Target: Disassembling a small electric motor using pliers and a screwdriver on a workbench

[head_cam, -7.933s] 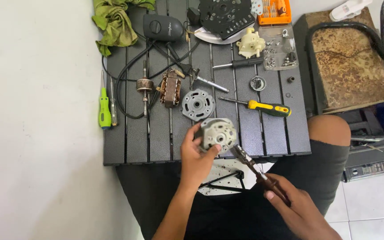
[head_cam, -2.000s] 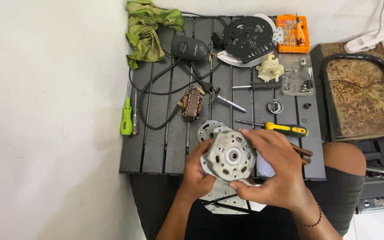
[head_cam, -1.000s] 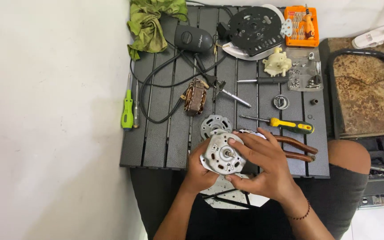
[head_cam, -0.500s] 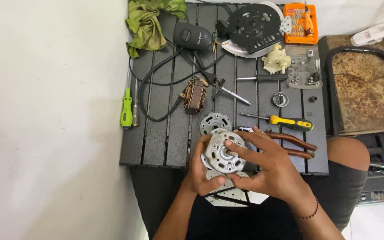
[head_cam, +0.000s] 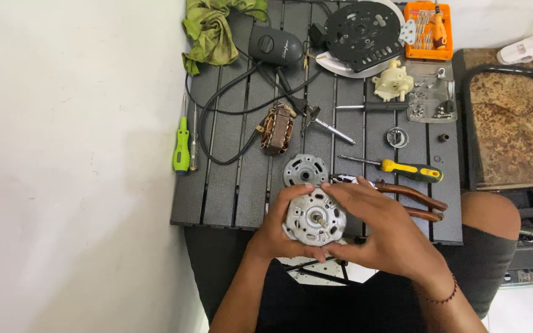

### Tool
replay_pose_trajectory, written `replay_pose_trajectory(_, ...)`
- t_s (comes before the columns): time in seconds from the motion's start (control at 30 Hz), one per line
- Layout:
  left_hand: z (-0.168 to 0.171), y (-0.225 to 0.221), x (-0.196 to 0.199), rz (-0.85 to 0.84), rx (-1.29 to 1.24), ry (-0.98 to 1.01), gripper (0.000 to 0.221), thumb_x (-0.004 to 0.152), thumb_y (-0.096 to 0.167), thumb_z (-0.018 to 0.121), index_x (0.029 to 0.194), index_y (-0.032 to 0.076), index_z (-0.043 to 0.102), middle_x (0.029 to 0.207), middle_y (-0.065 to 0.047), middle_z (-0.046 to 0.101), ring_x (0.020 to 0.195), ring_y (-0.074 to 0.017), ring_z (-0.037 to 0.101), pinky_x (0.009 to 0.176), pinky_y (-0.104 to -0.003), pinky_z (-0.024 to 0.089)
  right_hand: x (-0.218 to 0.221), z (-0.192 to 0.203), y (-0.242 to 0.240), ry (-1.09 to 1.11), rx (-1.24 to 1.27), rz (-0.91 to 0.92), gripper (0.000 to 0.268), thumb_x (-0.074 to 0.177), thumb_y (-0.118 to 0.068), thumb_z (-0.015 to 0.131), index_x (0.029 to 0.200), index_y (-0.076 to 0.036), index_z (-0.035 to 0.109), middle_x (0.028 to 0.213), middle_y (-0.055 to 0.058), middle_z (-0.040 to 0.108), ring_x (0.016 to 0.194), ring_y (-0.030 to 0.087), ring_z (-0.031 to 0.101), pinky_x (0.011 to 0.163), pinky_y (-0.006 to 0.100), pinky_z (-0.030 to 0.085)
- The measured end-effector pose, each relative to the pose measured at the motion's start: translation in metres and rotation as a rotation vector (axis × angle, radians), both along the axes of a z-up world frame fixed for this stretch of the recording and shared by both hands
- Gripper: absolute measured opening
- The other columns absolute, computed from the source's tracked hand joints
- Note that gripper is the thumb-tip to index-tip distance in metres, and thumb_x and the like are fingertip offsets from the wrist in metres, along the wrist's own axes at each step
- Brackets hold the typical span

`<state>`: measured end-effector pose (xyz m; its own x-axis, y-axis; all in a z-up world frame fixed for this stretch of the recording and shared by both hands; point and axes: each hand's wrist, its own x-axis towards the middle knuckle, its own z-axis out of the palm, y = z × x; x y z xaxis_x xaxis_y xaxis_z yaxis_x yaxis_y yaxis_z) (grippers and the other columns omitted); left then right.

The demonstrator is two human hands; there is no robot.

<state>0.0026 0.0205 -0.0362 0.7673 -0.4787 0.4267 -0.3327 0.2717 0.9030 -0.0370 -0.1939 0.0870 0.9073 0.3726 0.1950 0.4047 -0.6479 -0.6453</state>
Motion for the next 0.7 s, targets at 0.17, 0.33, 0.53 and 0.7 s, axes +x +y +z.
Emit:
replay_pose_trajectory(0.17,0.003,-0.003,-0.001,0.044,0.014,-0.071,0.101,0.065,0.047,0.091,0.143,0.004,0.044,0.141,-0.012,0.053,0.133,-0.0263,0.057,0.116,-0.037,0.045,-0.002,0.006,-0.004,0.030,-0.034,-0.002,0.084,0.074,-0.037,0.091,0.146,-0.012,0.056,0.143,0.014,0.064,0.140,0.032,0.054,0.120,0.054,0.032)
replay_pose_trajectory(0.33,-0.006,-0.004,-0.001,0.081,0.044,-0.043,0.097,0.065,0.047,0.091,0.140,0.005,0.047,0.139,-0.012,0.054,0.130,-0.0254,0.057,0.115,-0.037,0.044,-0.001,-0.002,-0.006,-0.006,-0.018,0.000,0.088,0.071,-0.035,0.094,0.147,-0.012,0.055,0.143,0.014,0.064,0.141,0.031,0.054,0.120,0.056,0.032)
replay_pose_trajectory(0.53,0.006,-0.008,0.002,0.067,-0.074,-0.068,0.089,0.076,0.041,0.088,0.143,0.004,0.043,0.142,-0.012,0.051,0.132,-0.0260,0.055,0.115,-0.038,0.046,0.006,0.009,-0.003,0.022,-0.066,0.015,0.086,0.075,-0.039,0.090,0.149,-0.014,0.054,0.145,0.013,0.063,0.140,0.031,0.053,0.117,0.054,0.034)
replay_pose_trajectory(0.7,0.006,-0.009,0.002,0.042,-0.077,0.008,0.093,0.075,0.043,0.089,0.145,0.006,0.040,0.144,-0.011,0.047,0.135,-0.0261,0.050,0.118,-0.041,0.042,0.008,0.018,-0.001,0.061,-0.077,0.025,0.082,0.078,-0.038,0.087,0.148,-0.013,0.053,0.147,0.008,0.061,0.139,0.028,0.053,0.113,0.047,0.038)
